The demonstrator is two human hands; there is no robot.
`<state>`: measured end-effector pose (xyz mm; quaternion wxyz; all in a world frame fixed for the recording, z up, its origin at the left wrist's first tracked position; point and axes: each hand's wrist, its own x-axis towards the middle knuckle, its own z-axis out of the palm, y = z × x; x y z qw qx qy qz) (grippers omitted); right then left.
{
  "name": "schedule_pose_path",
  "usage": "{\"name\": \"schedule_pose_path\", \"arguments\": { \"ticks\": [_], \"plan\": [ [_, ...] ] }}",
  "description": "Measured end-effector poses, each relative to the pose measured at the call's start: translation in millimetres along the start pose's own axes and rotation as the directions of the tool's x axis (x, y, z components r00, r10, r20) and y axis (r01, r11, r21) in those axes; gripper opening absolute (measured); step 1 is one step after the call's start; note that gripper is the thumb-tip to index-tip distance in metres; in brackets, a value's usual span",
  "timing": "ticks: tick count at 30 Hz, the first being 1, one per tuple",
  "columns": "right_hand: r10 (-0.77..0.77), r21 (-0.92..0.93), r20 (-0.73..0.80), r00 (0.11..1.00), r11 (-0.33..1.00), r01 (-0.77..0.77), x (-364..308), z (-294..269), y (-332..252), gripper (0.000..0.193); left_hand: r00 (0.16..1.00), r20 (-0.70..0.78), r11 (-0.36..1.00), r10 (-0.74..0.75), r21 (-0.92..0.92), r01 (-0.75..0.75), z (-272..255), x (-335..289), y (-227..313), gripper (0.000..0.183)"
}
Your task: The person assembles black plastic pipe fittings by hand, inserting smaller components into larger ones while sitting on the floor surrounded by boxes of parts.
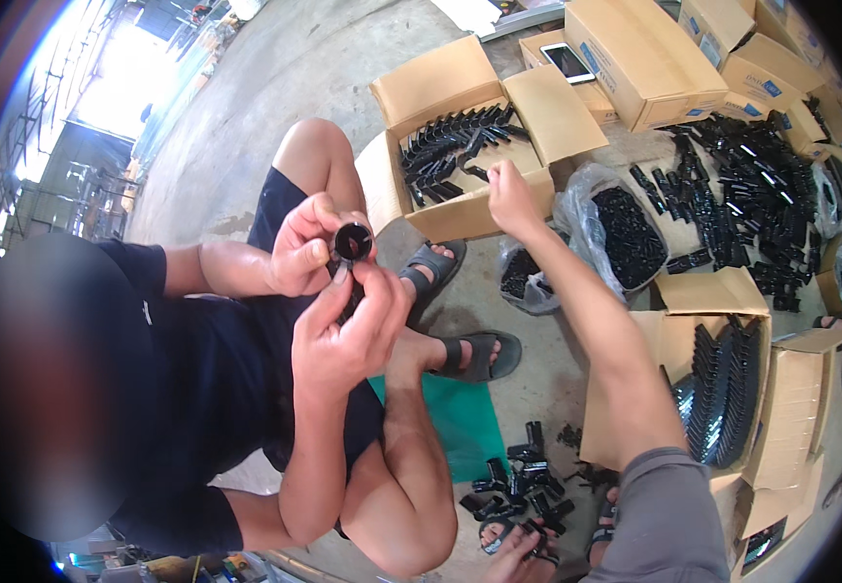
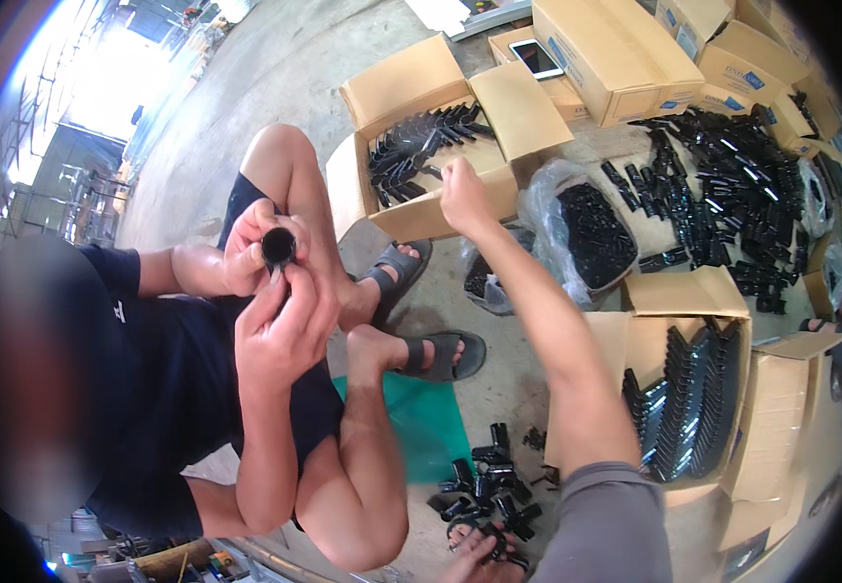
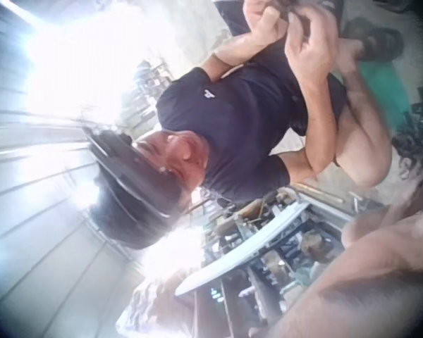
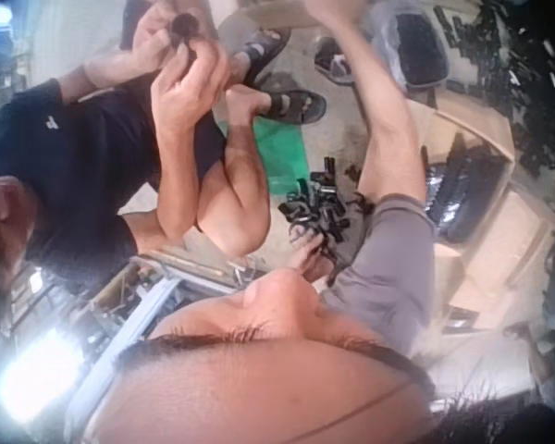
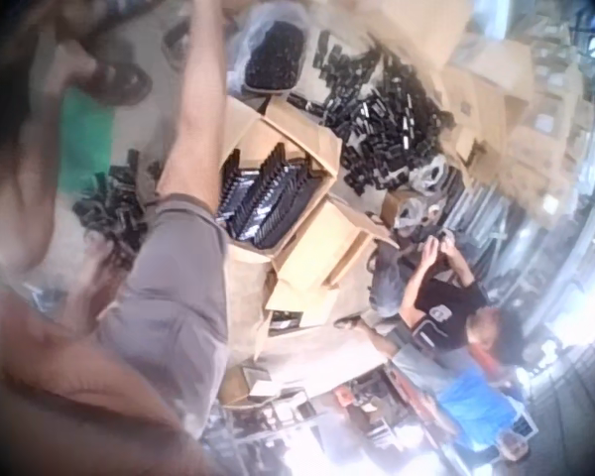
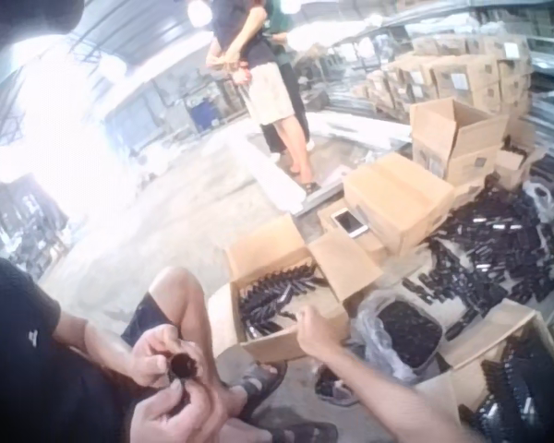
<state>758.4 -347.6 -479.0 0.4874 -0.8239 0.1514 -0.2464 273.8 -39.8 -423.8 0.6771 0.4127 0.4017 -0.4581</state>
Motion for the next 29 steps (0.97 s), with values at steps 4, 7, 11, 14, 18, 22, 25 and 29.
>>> {"name": "schedule_pose_path", "arguments": {
  "ticks": [4,7,11,14,18,22,25,29],
  "plan": [
    [0.035,0.337,0.252,0.967,0.934,-0.122,-95,-117,-33,0.014,0.992,0.046,0.993,0.119,0.021,-0.120,6,5,13,0.025],
    [-0.117,0.270,0.251,0.961,0.962,0.047,-161,-185,-46,0.014,0.940,0.149,0.951,0.308,-0.031,-0.307,0,30,24,0.027],
    [-0.122,0.107,0.491,0.863,0.991,0.079,-238,-249,-65,0.011,0.867,0.167,0.869,0.469,0.086,-0.487,33,23,41,0.038],
    [-0.133,0.160,0.742,0.657,0.987,0.019,-288,-273,-104,0.017,0.812,0.278,0.839,0.513,0.042,-0.543,52,-7,37,0.051],
    [-0.195,0.179,0.836,0.513,0.980,0.081,-354,-271,-173,0.025,0.775,0.459,0.890,0.434,-0.086,-0.448,61,-47,7,0.053],
    [-0.187,0.032,0.780,0.597,0.965,0.261,-402,-260,-212,0.027,0.736,0.524,0.900,0.428,-0.176,-0.398,63,-87,-27,0.046],
    [-0.259,0.030,0.746,0.613,0.933,0.358,-421,-262,-228,0.028,0.727,0.547,0.906,0.415,-0.171,-0.388,42,-89,-47,0.044],
    [-0.157,0.054,0.737,0.658,0.983,0.175,-448,-271,-235,0.029,0.734,0.498,0.871,0.462,-0.096,-0.483,23,-93,-61,0.033]
  ]
}}
